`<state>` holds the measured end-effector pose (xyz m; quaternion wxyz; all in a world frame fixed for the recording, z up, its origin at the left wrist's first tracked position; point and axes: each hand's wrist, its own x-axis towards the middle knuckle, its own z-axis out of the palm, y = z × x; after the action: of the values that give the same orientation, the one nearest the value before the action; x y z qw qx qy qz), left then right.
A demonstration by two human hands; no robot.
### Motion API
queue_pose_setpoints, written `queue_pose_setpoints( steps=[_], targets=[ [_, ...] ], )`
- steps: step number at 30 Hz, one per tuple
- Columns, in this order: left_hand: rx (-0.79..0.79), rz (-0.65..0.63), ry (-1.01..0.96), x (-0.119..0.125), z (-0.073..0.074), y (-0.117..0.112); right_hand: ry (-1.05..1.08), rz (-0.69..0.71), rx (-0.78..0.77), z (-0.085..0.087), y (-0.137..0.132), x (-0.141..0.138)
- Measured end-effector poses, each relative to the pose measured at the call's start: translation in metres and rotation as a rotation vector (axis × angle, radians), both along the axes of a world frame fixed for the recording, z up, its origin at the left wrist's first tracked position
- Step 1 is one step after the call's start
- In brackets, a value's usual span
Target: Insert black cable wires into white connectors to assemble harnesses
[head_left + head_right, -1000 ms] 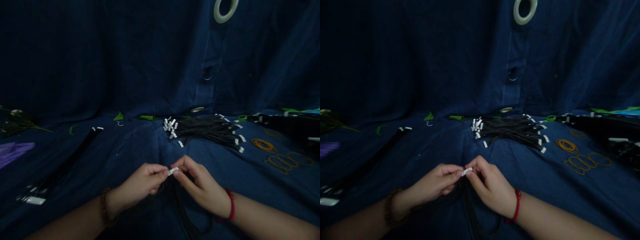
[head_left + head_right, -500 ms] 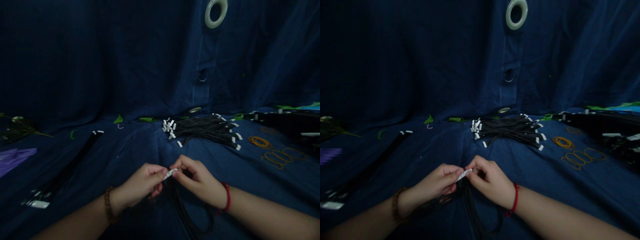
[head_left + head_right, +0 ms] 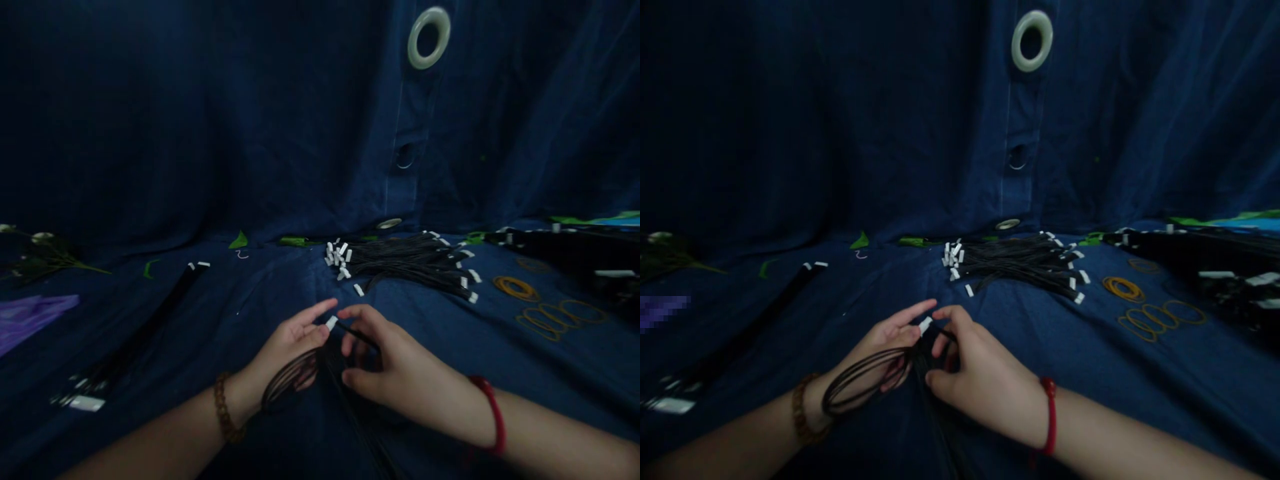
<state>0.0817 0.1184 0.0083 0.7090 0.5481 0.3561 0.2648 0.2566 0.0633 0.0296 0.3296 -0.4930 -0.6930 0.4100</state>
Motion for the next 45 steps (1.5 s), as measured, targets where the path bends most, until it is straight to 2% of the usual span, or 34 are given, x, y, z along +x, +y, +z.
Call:
queue_pose_setpoints(
  steps=[3,5,11,13,15,18,20,23,26,29,35,37,41,43,45],
  targets=[
    [-0.045,-0.022,-0.038,-0.002,-0.001,0.000,-0.126,-0.019,0.057,0.004,-0.006,0.001],
    [-0.065,-0.022,-0.081,-0.002,-0.001,0.000,-0.242,-0.018,0.166,0.006,-0.007,0.003],
    [-0.096,0.034,-0.159,-0.002,0.000,0.001,-0.679,-0.105,0.836,0.007,-0.012,0.003],
    [-0.098,0.060,-0.172,-0.003,0.002,0.001,-0.775,-0.063,0.884,0.007,-0.016,0.000],
    [-0.100,0.063,-0.162,-0.003,0.003,0.000,-0.752,-0.017,0.715,0.007,-0.019,-0.004],
    [-0.102,0.042,-0.139,-0.003,0.003,0.000,-0.563,0.017,0.331,0.011,-0.020,-0.008],
    [-0.084,0.030,-0.147,-0.003,0.002,0.000,-0.399,0.040,0.200,0.013,-0.018,-0.010],
    [-0.062,0.008,-0.188,-0.004,-0.002,0.000,-0.188,0.041,0.116,0.014,-0.013,-0.010],
    [-0.073,-0.030,-0.214,-0.005,-0.005,-0.001,-0.077,0.019,0.050,0.011,-0.011,-0.011],
    [-0.096,-0.058,-0.224,-0.006,-0.004,-0.003,-0.052,-0.002,0.061,0.010,-0.012,-0.010],
    [-0.103,-0.023,-0.226,-0.003,-0.004,-0.003,-0.125,-0.034,0.130,0.010,-0.011,-0.010],
    [-0.106,-0.019,-0.238,-0.002,-0.005,-0.002,-0.111,-0.047,0.100,0.008,-0.010,-0.011],
    [-0.130,-0.007,-0.231,-0.001,-0.001,-0.003,0.102,-0.068,-0.155,0.013,-0.009,-0.008],
    [-0.146,-0.008,-0.227,-0.001,0.003,-0.004,0.253,-0.003,-0.312,0.024,-0.008,-0.001],
    [-0.161,-0.001,-0.236,-0.001,0.007,-0.006,0.420,0.113,-0.395,0.038,-0.005,0.010]
  ],
)
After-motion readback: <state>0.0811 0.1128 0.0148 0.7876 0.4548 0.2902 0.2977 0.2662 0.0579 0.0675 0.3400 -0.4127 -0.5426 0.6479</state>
